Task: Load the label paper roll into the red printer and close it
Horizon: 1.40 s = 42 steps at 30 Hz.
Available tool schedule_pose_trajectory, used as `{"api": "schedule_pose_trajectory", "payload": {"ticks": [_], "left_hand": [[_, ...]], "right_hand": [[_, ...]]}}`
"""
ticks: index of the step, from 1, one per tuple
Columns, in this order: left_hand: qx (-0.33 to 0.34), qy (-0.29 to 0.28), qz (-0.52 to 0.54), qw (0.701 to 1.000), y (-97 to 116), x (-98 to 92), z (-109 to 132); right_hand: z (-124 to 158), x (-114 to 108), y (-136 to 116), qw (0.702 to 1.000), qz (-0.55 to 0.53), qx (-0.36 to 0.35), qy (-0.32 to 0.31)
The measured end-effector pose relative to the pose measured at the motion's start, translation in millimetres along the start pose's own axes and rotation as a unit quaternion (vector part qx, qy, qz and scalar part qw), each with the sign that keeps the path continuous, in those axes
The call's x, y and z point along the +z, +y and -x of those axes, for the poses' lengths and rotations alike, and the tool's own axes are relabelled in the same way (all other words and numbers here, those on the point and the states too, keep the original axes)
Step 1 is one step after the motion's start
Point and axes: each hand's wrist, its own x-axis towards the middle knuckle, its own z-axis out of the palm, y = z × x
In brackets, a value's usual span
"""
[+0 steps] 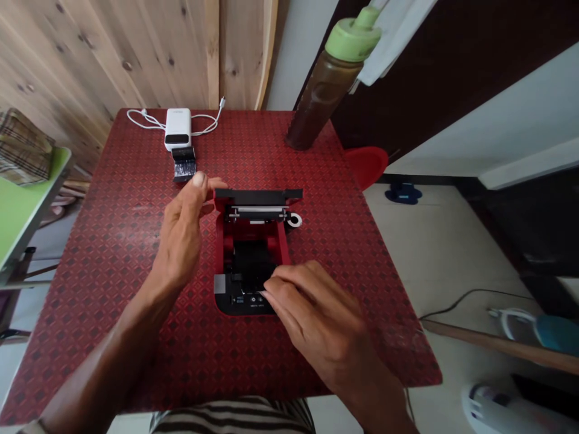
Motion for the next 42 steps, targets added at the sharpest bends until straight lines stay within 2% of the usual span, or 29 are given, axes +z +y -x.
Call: {"api": "schedule_pose_trajectory", "payload": {"ticks": [4,7,10,15,25,30,33,36,39,42], "left_hand": [[0.006,-0.021,0.009,1.0,4,0.2,14],[-0.057,-0.005,0.035,0.998,1,-2.6,38],[-0.129,-0.012,0.052,0.99,-6,-5.1,61],[-0.193,-0.037,0.063,0.978,-15,-9.5,81],[-0.173,-0.058,0.046,0.982,-17,-13.9,85],[-0.167,-0.051,0.027,0.984,-20,-13.4,83],[-0.172,-0.036,0.016,0.984,-22,-15.4,85],[-0.191,-0.039,0.03,0.98,-23,-20.3,94],[-0.197,-0.059,0.052,0.977,-22,-25.7,104],[-0.2,-0.065,0.059,0.976,-21,-28.8,108]], "right_hand": [[8,7,0,0.999,0.011,-0.005,0.032],[11,11,-1,0.998,0.025,-0.018,0.056],[15,14,-2,0.995,0.055,-0.023,0.075],[15,20,-1,0.991,0.098,-0.001,0.09],[9,17,-1,0.998,0.037,0.034,0.031],[8,18,0,0.999,0.017,0.04,0.027],[14,19,1,0.998,-0.013,0.04,0.043],[26,20,3,0.993,-0.029,0.058,0.095],[43,22,4,0.985,-0.023,0.103,0.14],[59,28,4,0.977,-0.031,0.165,0.134]]}}
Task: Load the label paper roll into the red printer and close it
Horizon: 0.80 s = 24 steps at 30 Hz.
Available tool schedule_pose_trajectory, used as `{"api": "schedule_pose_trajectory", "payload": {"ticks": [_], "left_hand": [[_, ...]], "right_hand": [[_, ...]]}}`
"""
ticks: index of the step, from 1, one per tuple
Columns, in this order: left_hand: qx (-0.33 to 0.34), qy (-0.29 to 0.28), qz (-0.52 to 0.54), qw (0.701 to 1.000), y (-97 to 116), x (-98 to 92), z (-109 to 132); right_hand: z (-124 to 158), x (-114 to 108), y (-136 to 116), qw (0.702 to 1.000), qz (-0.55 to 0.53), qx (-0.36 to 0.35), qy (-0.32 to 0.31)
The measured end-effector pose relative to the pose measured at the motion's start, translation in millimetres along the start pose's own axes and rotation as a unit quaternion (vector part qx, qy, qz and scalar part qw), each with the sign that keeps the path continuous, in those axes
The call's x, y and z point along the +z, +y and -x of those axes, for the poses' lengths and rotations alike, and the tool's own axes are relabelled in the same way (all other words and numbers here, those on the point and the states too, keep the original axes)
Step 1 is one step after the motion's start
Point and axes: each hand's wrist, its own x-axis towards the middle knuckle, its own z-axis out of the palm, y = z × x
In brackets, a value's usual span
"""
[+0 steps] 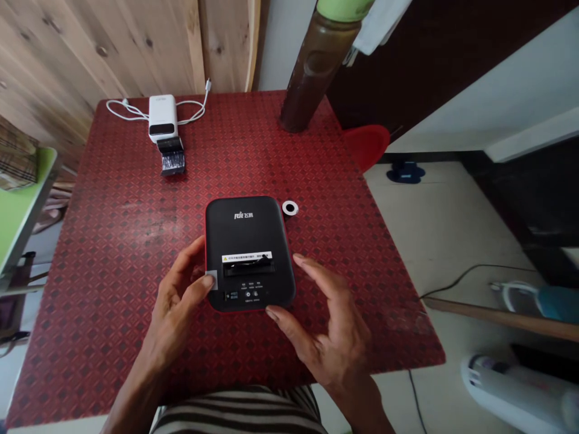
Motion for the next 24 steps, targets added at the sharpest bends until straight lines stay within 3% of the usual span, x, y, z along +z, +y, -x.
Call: {"api": "schedule_pose_trajectory", "payload": {"ticks": [3,9,24], "left_hand": [[-0.001,-0.002,-0.001,1.0,2,-1.2,-1],[0.002,0.001,-0.008,1.0,5,-0.4,-5],[0.01,0.045,-0.027,0.999,5,12.8,-3]], "right_hand": [[13,8,3,0.998,0.0,0.047,-0.028],[18,24,6,0.997,0.012,0.061,-0.035],[15,24,10,0.998,0.005,0.043,-0.044]]}}
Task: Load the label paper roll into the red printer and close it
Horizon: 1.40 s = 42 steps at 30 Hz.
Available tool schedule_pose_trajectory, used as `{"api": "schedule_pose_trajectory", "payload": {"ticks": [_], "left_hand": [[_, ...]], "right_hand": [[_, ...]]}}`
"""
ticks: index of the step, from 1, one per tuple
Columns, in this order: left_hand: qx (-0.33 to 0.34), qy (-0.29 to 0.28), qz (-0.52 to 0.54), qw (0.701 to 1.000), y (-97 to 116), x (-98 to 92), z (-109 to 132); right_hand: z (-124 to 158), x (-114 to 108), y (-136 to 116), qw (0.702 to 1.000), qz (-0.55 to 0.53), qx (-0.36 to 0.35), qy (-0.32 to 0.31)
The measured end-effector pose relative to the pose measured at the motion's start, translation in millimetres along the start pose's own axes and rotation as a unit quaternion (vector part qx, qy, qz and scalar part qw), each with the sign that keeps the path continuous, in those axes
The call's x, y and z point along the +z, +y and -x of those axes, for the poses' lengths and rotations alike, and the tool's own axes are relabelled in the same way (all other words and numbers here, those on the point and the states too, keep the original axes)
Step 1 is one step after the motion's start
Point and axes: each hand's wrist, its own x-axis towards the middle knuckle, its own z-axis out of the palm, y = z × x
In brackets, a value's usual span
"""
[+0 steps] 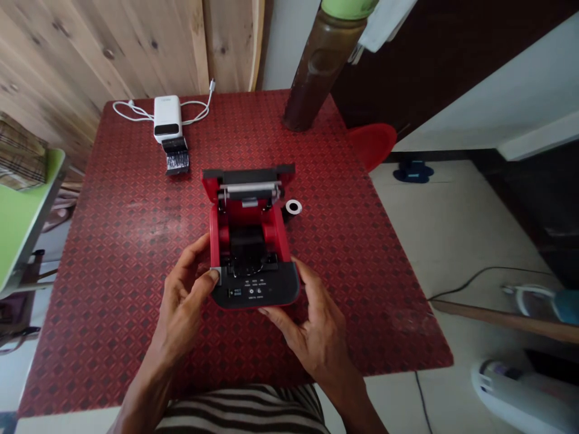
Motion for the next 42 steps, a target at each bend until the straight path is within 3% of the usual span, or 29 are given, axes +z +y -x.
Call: {"api": "schedule_pose_trajectory", "payload": {"ticks": [5,8,11,15,19,24,31,36,42], "left_hand": [[0.006,0.0,-0.004,1.0,-7,-2.4,-1],[0.013,-0.008,0.008,1.0,-11,-4.8,-2],[0.022,-0.018,0.015,0.999,-13,-7.0,-3],[0.027,-0.026,0.001,0.999,-12,-8.2,-4],[0.03,-0.034,0.01,0.999,-13,-7.7,-4],[0.038,-0.039,0.016,0.998,-13,-8.3,-5],[0.036,-0.041,0.024,0.998,-15,-8.7,-6],[0.039,-0.039,0.018,0.998,-15,-8.6,-7],[0.04,-0.036,0.02,0.998,-15,-9.1,-5]], "right_hand": [[-3,-16,2,0.999,-0.032,0.004,-0.028],[-19,-35,-2,0.998,-0.062,0.006,-0.002],[-52,-44,-10,0.997,-0.022,-0.068,0.013],[-101,-28,-22,0.974,0.064,-0.18,-0.119],[-130,0,-30,0.922,0.193,-0.204,-0.266],[-143,17,-41,0.914,0.243,-0.175,-0.274],[-157,16,-56,0.87,0.293,-0.139,-0.371],[-149,7,-57,0.883,0.3,-0.158,-0.323],[-120,-24,-59,0.948,0.208,-0.207,-0.124]]}}
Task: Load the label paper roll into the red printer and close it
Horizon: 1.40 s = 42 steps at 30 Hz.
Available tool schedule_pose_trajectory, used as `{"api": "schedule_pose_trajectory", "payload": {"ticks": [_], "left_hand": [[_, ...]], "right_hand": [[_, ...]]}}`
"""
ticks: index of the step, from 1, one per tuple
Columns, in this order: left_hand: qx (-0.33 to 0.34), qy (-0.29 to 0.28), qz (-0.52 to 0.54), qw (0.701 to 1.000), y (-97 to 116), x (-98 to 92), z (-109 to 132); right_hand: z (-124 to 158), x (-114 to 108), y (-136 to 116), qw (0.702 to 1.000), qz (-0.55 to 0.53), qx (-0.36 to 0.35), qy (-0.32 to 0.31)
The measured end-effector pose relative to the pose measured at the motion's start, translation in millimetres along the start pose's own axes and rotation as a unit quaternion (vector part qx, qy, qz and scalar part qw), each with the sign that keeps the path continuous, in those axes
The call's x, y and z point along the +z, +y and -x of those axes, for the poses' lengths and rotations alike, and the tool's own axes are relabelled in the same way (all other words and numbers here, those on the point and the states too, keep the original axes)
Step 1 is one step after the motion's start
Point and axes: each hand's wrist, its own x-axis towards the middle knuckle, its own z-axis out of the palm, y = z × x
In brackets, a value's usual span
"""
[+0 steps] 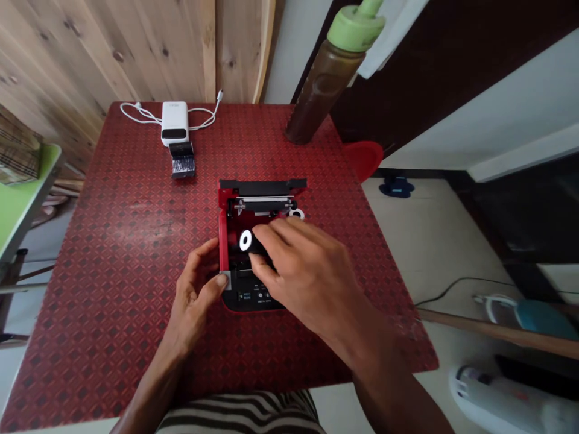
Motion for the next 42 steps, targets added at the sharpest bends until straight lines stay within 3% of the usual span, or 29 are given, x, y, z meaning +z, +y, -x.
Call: {"api": "schedule_pose_trajectory", "payload": {"ticks": [3,5,8,9,11,16,24,27,31,34,36,39,42], "left_hand": [[-0.012,-0.004,0.017,1.0,-4,-1.5,0],[-0.011,0.0,0.017,1.0,-7,-2.7,0],[-0.007,0.011,0.011,1.0,-11,-3.8,0],[-0.006,0.013,0.009,1.0,-11,-3.9,0],[-0.001,0.014,0.008,1.0,-12,-3.8,0],[0.013,0.008,0.002,1.0,-12,-2.6,1],[0.02,0.022,-0.009,1.0,-13,-2.6,0],[0.015,0.019,-0.006,1.0,-13,-2.5,0],[0.01,0.019,-0.005,1.0,-11,-2.3,1],[0.005,0.025,-0.004,1.0,-11,-2.3,1],[0.003,0.029,-0.005,1.0,-11,-2.2,1],[-0.002,0.033,-0.006,0.999,-11,-1.9,1],[-0.008,0.021,0.006,1.0,-11,-1.4,1]], "right_hand": [[27,-16,12,0.985,-0.118,0.072,0.102],[49,-17,24,0.954,-0.191,0.165,0.164],[80,3,41,0.865,-0.294,0.334,0.234],[89,13,44,0.837,-0.328,0.365,0.242],[101,34,44,0.81,-0.36,0.403,0.229],[113,65,29,0.844,-0.342,0.394,0.124],[114,67,26,0.865,-0.348,0.357,0.061],[120,64,32,0.856,-0.363,0.365,0.035],[131,46,49,0.816,-0.427,0.39,-0.01],[127,29,68,0.796,-0.464,0.387,0.0],[114,27,81,0.811,-0.445,0.377,0.042],[85,45,98,0.859,-0.37,0.346,0.082],[56,72,106,0.878,-0.352,0.314,0.081]]}}
